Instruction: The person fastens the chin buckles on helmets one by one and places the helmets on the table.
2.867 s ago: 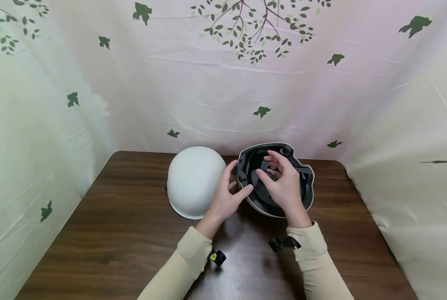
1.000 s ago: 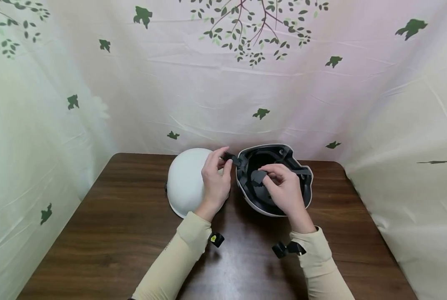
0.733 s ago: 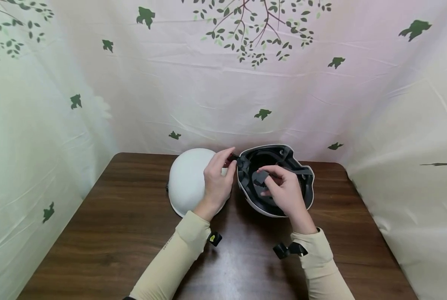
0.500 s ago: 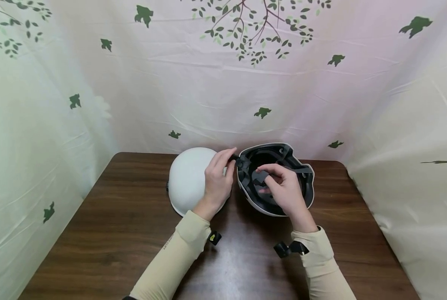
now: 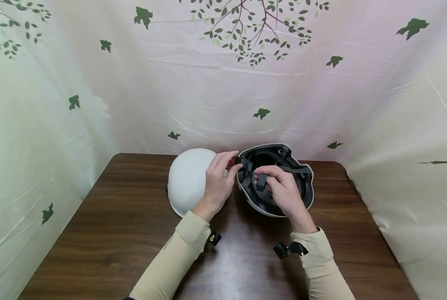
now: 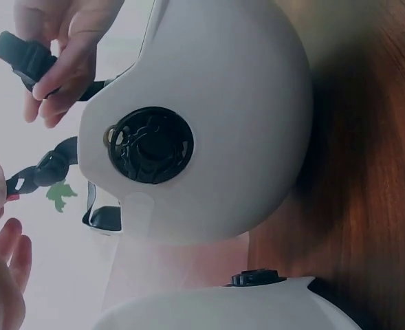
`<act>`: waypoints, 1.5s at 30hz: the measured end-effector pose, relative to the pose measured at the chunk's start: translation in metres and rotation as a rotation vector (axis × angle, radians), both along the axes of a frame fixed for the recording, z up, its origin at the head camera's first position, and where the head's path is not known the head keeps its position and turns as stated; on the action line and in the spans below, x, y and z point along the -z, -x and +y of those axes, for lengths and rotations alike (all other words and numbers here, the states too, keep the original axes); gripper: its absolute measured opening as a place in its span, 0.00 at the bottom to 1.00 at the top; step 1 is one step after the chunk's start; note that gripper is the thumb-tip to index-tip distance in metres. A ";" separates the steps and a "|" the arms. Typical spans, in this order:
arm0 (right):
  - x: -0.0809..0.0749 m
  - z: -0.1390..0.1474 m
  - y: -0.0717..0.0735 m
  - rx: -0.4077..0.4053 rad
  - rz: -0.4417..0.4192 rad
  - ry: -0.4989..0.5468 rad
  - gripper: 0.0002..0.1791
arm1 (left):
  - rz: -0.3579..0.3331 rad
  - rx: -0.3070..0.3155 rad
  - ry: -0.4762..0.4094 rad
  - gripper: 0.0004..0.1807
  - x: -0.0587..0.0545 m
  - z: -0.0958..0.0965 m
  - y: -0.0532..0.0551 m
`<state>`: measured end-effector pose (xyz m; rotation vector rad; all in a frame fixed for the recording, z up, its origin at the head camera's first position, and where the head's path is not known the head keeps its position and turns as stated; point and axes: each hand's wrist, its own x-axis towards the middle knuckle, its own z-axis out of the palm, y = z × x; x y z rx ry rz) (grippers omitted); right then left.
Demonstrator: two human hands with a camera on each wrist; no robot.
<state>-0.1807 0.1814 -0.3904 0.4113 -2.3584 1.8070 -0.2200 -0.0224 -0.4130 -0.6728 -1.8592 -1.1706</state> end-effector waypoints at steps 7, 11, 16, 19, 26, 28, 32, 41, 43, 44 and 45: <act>0.000 0.000 0.003 -0.033 0.091 0.062 0.27 | -0.031 0.030 0.032 0.22 -0.002 0.001 0.000; 0.003 0.002 0.001 -0.043 0.134 0.060 0.26 | -0.047 0.037 0.031 0.23 -0.001 0.002 -0.001; 0.009 0.001 -0.001 -0.015 0.156 0.037 0.18 | -0.045 0.039 0.019 0.22 0.003 0.003 -0.005; 0.012 0.000 0.000 0.015 0.201 -0.005 0.17 | -0.036 0.043 0.010 0.20 0.004 0.004 -0.006; 0.013 -0.001 0.000 0.136 0.277 -0.142 0.16 | -0.054 0.063 0.012 0.17 0.002 0.005 -0.007; 0.013 0.000 0.000 0.152 0.271 -0.157 0.16 | -0.068 0.079 0.019 0.17 0.002 0.006 -0.007; 0.013 0.001 0.001 0.126 0.213 -0.103 0.17 | -0.080 0.111 0.036 0.17 0.000 0.007 -0.008; 0.010 0.000 -0.001 0.009 -0.039 0.189 0.17 | -0.097 0.153 0.109 0.17 0.003 0.010 -0.009; 0.009 -0.001 -0.002 -0.005 -0.061 0.224 0.17 | -0.111 0.147 0.125 0.17 0.005 0.010 -0.009; 0.009 -0.001 -0.002 -0.014 -0.069 0.242 0.17 | -0.122 0.147 0.130 0.17 0.005 0.010 -0.009; 0.008 -0.001 -0.003 -0.021 -0.076 0.258 0.17 | -0.130 0.147 0.134 0.17 0.006 0.009 -0.009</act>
